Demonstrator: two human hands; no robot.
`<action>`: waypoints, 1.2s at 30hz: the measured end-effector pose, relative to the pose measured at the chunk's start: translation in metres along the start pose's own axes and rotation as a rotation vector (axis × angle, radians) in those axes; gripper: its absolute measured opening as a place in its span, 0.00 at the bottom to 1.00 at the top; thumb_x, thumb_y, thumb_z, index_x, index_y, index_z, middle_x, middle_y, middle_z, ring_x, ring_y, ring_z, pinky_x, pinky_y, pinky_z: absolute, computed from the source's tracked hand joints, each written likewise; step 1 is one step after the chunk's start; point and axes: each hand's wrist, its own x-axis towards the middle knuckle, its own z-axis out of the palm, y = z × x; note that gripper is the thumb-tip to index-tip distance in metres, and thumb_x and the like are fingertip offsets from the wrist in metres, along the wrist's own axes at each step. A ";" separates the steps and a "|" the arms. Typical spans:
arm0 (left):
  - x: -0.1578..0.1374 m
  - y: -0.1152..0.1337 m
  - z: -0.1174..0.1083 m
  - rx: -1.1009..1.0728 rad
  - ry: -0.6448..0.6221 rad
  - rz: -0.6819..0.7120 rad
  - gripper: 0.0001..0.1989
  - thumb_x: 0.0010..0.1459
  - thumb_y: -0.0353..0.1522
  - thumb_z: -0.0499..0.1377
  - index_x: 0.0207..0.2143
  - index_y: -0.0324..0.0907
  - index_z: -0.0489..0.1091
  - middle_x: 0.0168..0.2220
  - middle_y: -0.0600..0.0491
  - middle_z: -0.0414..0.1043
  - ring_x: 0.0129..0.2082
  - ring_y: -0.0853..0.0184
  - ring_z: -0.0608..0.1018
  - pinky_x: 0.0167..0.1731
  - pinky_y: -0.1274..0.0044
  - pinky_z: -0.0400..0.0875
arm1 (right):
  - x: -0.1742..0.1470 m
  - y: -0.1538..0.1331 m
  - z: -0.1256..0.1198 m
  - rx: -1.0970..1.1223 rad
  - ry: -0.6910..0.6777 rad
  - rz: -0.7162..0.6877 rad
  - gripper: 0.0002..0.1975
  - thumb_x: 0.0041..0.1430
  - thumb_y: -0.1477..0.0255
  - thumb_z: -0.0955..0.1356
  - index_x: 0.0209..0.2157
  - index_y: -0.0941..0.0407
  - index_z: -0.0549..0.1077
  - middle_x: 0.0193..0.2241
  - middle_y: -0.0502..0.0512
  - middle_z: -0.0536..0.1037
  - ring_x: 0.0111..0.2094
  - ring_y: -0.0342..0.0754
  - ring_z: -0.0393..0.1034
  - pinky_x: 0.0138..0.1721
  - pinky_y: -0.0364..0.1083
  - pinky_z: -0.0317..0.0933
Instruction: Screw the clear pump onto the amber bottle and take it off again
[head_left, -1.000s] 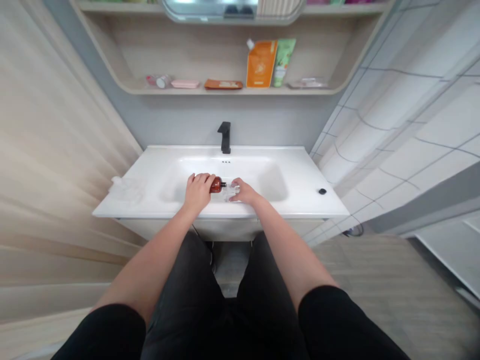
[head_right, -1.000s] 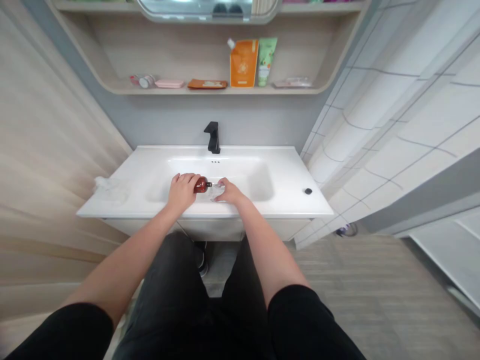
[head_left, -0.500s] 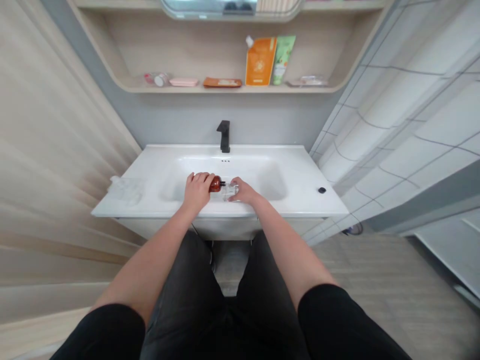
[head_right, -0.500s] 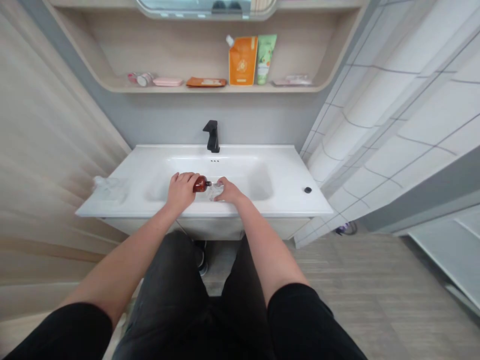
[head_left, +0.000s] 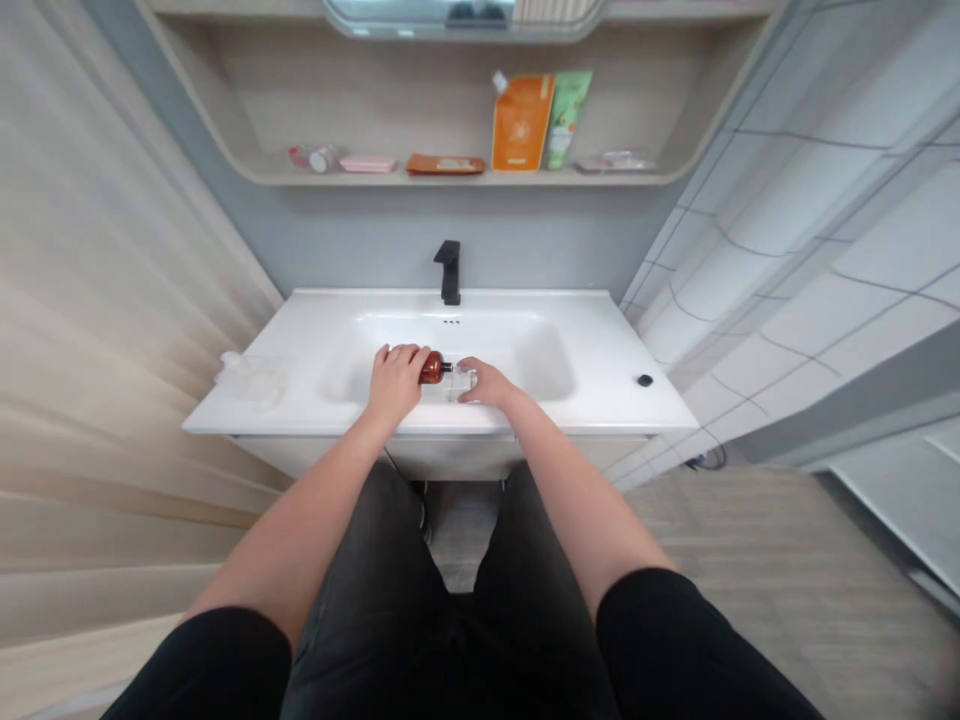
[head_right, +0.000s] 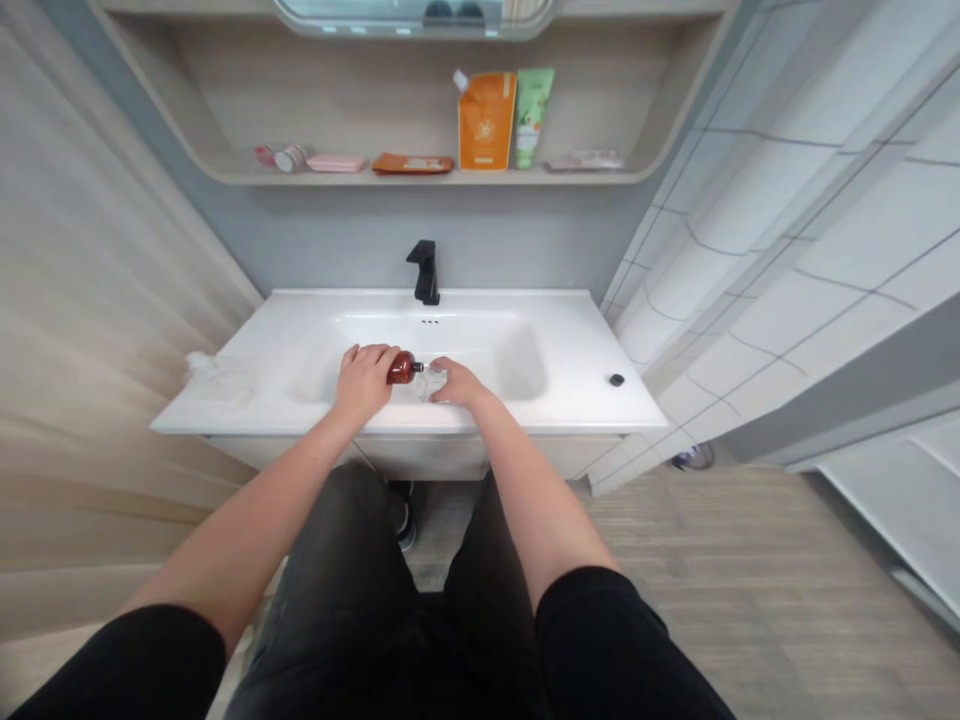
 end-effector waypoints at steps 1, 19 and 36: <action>0.000 0.000 0.000 0.001 0.000 0.000 0.27 0.68 0.27 0.54 0.67 0.46 0.71 0.62 0.39 0.77 0.63 0.46 0.75 0.72 0.51 0.54 | 0.000 0.000 0.000 -0.001 -0.003 -0.003 0.38 0.39 0.76 0.81 0.56 0.50 0.76 0.52 0.53 0.82 0.52 0.56 0.77 0.61 0.54 0.68; -0.001 0.000 0.000 0.001 0.010 0.017 0.28 0.67 0.26 0.53 0.67 0.46 0.71 0.62 0.39 0.77 0.63 0.46 0.75 0.72 0.51 0.53 | 0.000 -0.002 0.001 -0.045 -0.020 0.026 0.37 0.41 0.76 0.81 0.56 0.52 0.74 0.52 0.55 0.81 0.52 0.56 0.77 0.59 0.54 0.69; -0.001 0.001 0.000 -0.002 0.007 0.012 0.28 0.67 0.26 0.53 0.67 0.46 0.71 0.62 0.39 0.77 0.64 0.46 0.74 0.72 0.50 0.53 | 0.001 -0.004 0.002 -0.053 -0.049 0.032 0.39 0.42 0.76 0.80 0.57 0.52 0.72 0.51 0.55 0.81 0.51 0.57 0.78 0.58 0.53 0.69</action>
